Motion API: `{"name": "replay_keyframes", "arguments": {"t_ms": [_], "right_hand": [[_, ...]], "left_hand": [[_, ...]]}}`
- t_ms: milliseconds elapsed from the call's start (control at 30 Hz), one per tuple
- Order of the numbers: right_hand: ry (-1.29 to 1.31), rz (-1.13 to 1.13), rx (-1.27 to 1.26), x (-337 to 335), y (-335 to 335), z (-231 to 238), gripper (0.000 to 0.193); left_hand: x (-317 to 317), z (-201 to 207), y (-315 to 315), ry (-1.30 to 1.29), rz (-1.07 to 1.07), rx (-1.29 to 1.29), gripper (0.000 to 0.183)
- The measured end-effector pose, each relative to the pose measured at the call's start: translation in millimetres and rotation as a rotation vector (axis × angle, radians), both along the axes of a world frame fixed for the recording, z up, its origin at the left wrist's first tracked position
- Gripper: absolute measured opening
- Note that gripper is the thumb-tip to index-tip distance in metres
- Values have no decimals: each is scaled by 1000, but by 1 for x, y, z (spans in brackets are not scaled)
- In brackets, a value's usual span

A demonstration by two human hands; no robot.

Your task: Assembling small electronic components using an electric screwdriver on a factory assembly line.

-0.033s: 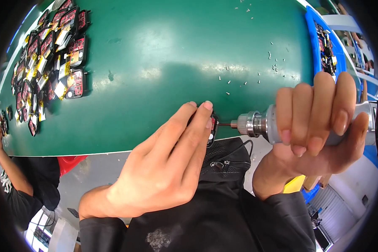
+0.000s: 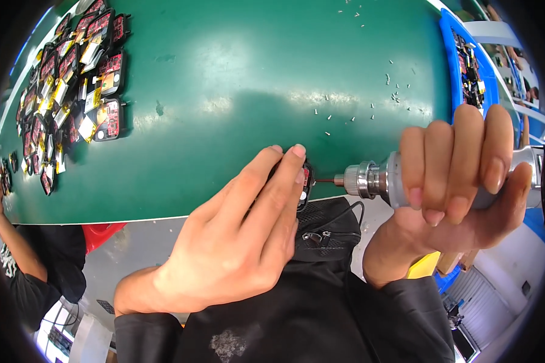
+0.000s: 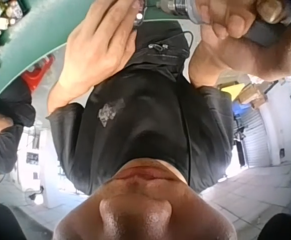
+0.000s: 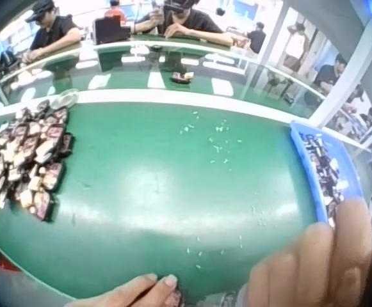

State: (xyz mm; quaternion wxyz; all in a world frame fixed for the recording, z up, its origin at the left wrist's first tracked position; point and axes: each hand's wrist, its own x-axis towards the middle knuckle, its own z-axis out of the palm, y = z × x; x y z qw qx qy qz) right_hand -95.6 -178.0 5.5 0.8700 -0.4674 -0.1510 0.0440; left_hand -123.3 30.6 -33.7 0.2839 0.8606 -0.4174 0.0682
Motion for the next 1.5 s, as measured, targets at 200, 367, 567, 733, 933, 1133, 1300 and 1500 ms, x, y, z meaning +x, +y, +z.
{"name": "replay_keyframes", "arguments": {"t_ms": [200,367,567,733,933,1133,1300,1500], "right_hand": [[48,-84,150,-11,2,-1,20],[60,-64,202,-18,0,-3,20],[122,69,33,-16,-20,4,21],[5,51,353,-13,-4,-25,22],[-10,9,293,-16,-6,-17,23],[4,15,297,-14,-4,-19,24],[6,54,407,-14,-4,-32,25],[-3,50,398,-14,-5,-34,27]], "left_hand": [[-8,-2,-6,94,85,-40,45],[-10,0,-9,100,131,-31,45],[-10,-3,-12,76,135,-54,43],[-12,-3,-12,52,171,-32,43],[-7,-12,-10,-79,132,-75,38],[-7,-14,-11,-84,139,-95,38],[-7,-12,-12,-28,166,-94,39],[-9,-9,-14,-14,165,-95,40]]}}
